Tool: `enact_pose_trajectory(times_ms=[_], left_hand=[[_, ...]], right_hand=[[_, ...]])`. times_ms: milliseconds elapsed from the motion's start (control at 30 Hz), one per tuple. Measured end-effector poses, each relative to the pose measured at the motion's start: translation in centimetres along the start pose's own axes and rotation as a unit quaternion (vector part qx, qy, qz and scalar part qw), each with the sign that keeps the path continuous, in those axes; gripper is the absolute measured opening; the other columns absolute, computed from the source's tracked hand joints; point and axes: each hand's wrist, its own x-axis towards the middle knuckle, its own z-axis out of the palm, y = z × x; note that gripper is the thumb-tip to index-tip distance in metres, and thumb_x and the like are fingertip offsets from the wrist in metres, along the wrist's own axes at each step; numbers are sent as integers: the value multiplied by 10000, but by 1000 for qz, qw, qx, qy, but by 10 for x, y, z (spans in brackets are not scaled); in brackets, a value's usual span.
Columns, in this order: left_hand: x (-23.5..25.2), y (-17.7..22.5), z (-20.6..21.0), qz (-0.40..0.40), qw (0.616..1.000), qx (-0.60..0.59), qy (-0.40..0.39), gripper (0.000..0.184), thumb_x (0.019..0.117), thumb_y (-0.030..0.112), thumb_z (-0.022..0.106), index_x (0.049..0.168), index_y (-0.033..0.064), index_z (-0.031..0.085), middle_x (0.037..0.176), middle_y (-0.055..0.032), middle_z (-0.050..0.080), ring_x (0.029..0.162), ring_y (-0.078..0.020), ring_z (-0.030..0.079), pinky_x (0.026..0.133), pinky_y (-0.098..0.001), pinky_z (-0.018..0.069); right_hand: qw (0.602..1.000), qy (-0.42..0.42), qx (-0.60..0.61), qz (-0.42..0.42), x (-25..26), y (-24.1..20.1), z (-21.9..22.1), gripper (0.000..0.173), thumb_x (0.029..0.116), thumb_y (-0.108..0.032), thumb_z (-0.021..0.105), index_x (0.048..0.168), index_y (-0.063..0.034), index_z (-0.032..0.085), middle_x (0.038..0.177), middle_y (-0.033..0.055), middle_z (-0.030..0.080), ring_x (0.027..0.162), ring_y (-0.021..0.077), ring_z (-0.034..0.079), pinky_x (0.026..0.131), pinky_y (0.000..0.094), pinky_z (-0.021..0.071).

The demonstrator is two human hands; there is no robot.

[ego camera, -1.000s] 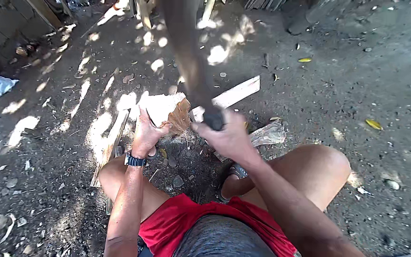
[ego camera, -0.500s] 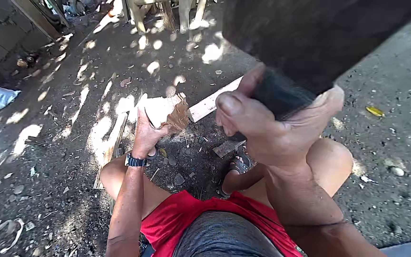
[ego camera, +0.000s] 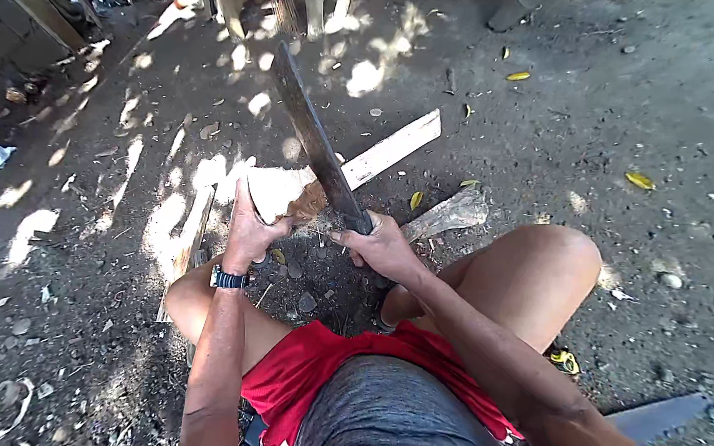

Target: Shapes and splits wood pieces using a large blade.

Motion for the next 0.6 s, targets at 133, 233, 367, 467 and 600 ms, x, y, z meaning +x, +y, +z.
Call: enact_pose_trajectory(times_ms=[133,233,367,467,600], left_hand=[[14,7,-2,-8,1000,29,9,1204,598,91,911,1593,119,234,1451,-103,541,1286,-182,572,1061,-387,512],[22,24,1,-27,998,58,10,1081,657,74,895,1555,68,293,1423,-125,563,1272,-187,581,1054,-369,506],[23,23,1,-24,997,71,18,1066,649,69,900,1542,73,317,1400,-128,579,1251,-202,596,1035,-387,521],[25,7,-1,-15,998,49,23,1167,588,67,906,1575,151,289,1416,-103,568,1244,-208,599,1022,-414,532],[48,-14,-8,-19,998,25,46,1080,623,233,933,1506,55,339,1371,-97,582,1258,-127,585,1095,-335,500]], right_hand=[[999,15,-1,-45,19,9,2,217,909,-262,778,915,-86,652,584,55,607,446,155,575,448,317,526],[984,43,-159,-65,20,0,-3,346,915,-436,747,1079,-145,656,685,39,630,503,170,578,458,376,493],[976,46,-199,-71,12,-31,-6,449,983,-574,591,1061,-134,631,622,18,621,466,161,606,429,366,537],[978,39,-196,-53,16,-37,-6,532,916,-652,641,1079,-146,626,641,4,635,494,146,625,470,347,559],[968,77,-225,-76,42,-17,2,534,858,-591,763,1151,-167,622,675,25,618,471,156,568,420,366,500]])
